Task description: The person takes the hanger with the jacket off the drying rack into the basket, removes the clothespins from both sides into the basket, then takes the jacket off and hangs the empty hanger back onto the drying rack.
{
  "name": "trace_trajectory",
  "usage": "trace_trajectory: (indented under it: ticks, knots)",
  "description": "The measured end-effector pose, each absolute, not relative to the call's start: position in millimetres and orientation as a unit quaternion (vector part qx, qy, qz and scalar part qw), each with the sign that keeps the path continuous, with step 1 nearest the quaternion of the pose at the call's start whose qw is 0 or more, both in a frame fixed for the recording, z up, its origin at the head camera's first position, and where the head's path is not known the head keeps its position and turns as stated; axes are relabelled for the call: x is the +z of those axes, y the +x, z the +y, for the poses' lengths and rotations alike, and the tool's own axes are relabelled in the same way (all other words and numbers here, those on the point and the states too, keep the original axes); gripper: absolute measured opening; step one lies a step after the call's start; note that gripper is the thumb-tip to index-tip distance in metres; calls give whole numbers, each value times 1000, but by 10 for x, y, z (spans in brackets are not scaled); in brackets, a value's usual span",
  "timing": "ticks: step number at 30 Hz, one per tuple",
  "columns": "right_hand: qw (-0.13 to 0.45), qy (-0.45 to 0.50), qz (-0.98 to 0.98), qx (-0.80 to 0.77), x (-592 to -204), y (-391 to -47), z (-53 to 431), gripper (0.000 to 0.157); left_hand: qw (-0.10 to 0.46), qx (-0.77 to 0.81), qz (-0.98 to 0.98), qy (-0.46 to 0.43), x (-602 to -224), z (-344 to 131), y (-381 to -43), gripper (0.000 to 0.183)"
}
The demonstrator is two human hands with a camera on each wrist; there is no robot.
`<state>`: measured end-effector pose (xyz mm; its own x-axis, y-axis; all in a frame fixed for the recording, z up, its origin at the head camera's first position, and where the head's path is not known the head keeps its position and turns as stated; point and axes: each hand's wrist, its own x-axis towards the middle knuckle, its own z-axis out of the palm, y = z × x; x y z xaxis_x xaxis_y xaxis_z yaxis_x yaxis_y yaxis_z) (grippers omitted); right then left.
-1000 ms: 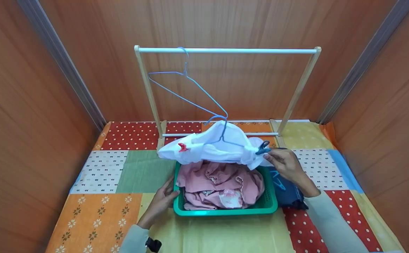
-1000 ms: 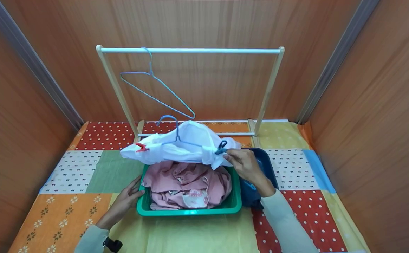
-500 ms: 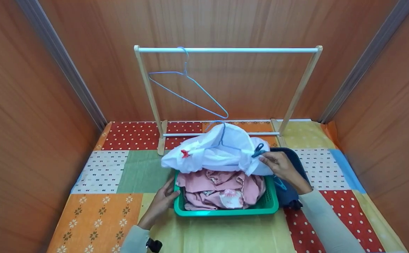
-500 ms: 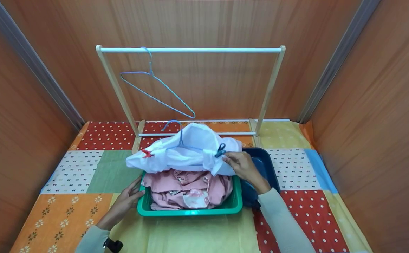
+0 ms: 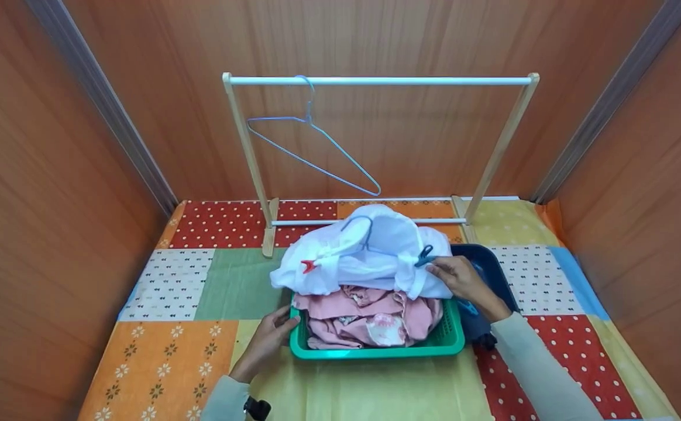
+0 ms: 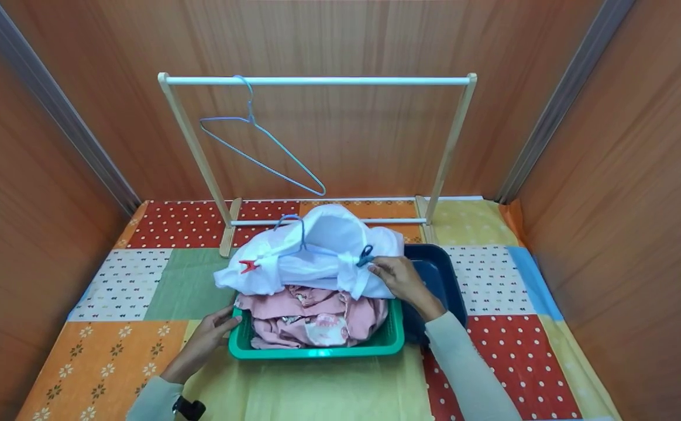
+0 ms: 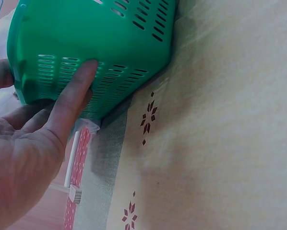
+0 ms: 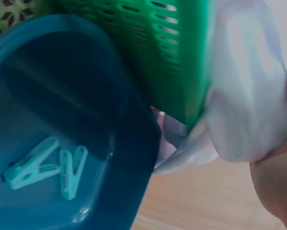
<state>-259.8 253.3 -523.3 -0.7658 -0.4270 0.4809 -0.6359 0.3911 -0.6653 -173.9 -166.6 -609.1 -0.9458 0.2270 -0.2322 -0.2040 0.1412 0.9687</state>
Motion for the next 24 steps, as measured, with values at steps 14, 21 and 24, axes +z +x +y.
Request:
trace_trajectory:
  ticks: [14, 21, 24]
  knots:
    - [59, 311, -839, 442, -5372, -2592, 2613, 11, 121, 620, 775, -27, -6010, -1565, -1687, 56]
    - [59, 303, -840, 447, -5405, -2603, 2558, 17, -140, 527, 823, -160, -5829, -1676, -1740, 18]
    - [56, 287, -842, 453, -5410, -2604, 2536, 22, -207, 505, 829, -124, -5745, -1714, -1795, 13]
